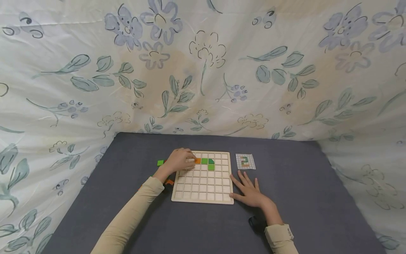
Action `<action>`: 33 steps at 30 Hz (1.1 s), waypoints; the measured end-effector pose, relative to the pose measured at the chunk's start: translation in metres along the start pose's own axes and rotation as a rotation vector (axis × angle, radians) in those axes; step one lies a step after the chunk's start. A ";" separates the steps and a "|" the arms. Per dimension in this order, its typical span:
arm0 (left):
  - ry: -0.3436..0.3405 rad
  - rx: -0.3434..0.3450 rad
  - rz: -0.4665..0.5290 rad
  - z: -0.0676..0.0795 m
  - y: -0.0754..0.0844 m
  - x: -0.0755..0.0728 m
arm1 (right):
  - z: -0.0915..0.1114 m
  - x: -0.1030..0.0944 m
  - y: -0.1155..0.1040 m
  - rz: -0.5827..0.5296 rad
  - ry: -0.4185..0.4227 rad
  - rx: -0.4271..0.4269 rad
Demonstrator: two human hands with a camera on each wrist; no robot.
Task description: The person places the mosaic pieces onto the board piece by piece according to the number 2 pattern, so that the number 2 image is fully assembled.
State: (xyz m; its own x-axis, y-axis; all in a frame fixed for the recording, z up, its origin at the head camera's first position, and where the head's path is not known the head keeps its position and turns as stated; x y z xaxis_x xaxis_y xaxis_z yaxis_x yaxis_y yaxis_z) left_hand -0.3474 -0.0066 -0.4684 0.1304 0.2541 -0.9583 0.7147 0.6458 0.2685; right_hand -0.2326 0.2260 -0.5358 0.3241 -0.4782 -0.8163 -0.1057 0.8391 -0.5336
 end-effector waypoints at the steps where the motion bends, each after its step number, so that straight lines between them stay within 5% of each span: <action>1: 0.007 -0.004 0.005 0.002 -0.002 -0.002 | 0.001 0.000 -0.001 0.000 0.003 -0.004; 10: 0.044 -0.045 0.012 0.017 -0.018 -0.009 | 0.004 -0.005 -0.009 -0.037 0.039 -0.060; 33: 0.061 -0.120 -0.048 0.057 -0.050 -0.016 | 0.004 -0.005 -0.007 0.007 -0.016 0.027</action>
State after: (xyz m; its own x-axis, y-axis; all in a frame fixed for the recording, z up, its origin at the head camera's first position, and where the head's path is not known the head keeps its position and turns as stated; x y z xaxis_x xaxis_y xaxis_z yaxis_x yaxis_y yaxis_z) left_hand -0.3458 -0.0834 -0.4722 0.0535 0.2617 -0.9637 0.6312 0.7389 0.2357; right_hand -0.2299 0.2237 -0.5272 0.3386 -0.4682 -0.8162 -0.0824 0.8493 -0.5214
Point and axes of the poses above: each hand's wrist, its own z-axis away from the middle knuckle, its own x-axis out of the palm, y = z × x, the point moved 9 cm from there along -z, towards the middle knuckle, and after that the axes turned 11 degrees about x, right-handed, at the moved point
